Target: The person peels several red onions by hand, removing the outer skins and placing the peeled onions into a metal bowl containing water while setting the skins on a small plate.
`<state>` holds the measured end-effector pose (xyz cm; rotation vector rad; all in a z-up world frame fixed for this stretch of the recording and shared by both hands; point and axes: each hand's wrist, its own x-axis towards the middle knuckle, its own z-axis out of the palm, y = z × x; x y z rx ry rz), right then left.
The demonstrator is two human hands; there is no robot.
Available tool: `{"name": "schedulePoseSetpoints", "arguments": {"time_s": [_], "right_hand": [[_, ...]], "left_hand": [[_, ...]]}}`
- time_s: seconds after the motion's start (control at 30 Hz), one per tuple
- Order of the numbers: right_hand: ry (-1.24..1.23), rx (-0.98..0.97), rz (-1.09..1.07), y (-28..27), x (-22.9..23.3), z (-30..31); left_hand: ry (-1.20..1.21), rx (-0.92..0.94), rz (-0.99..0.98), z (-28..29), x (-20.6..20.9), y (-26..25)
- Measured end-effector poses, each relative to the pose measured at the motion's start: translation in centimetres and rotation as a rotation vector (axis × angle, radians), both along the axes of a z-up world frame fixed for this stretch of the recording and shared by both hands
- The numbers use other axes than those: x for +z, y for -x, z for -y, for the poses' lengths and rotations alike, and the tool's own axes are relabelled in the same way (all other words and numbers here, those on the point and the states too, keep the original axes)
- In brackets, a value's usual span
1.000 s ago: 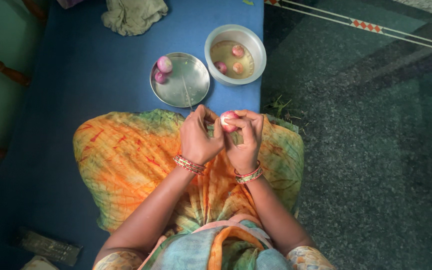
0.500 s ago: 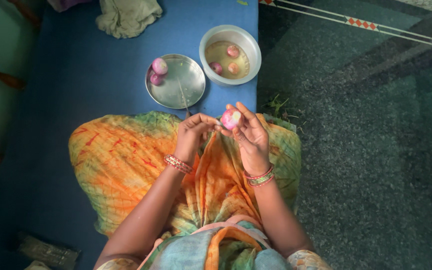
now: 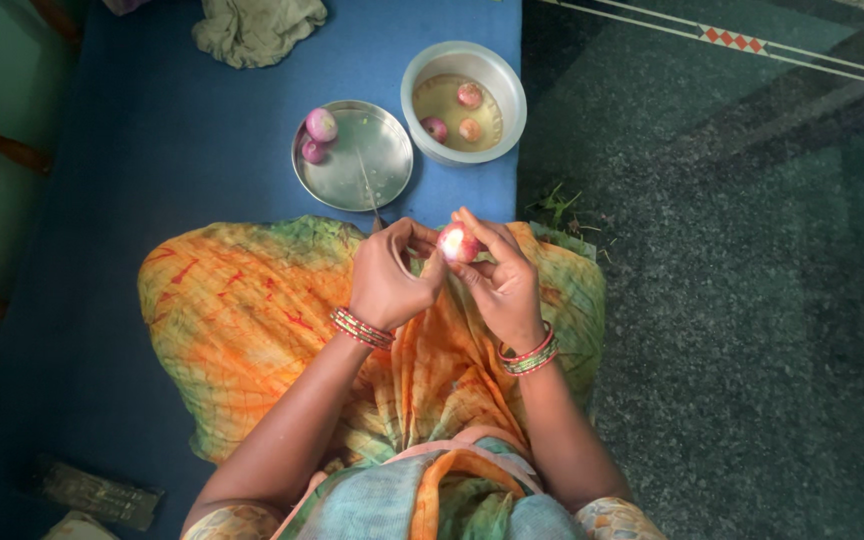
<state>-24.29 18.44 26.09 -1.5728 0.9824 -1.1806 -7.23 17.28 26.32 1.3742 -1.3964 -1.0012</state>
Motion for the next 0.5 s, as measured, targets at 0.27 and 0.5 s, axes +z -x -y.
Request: {"name": "schedulePoseSetpoints", "arguments": {"time_s": [0.27, 0.5], "right_hand": [[-0.072, 0.032, 0.194, -0.4, -1.2, -0.2], [-0.348, 0.052, 0.569, 0.3, -1.4, 0.0]], "left_hand": [[0.037, 0.040, 0.036, 0.4, -2.0, 0.5], [-0.064, -0.045, -0.506, 1.2, -5.4, 1.3]]}}
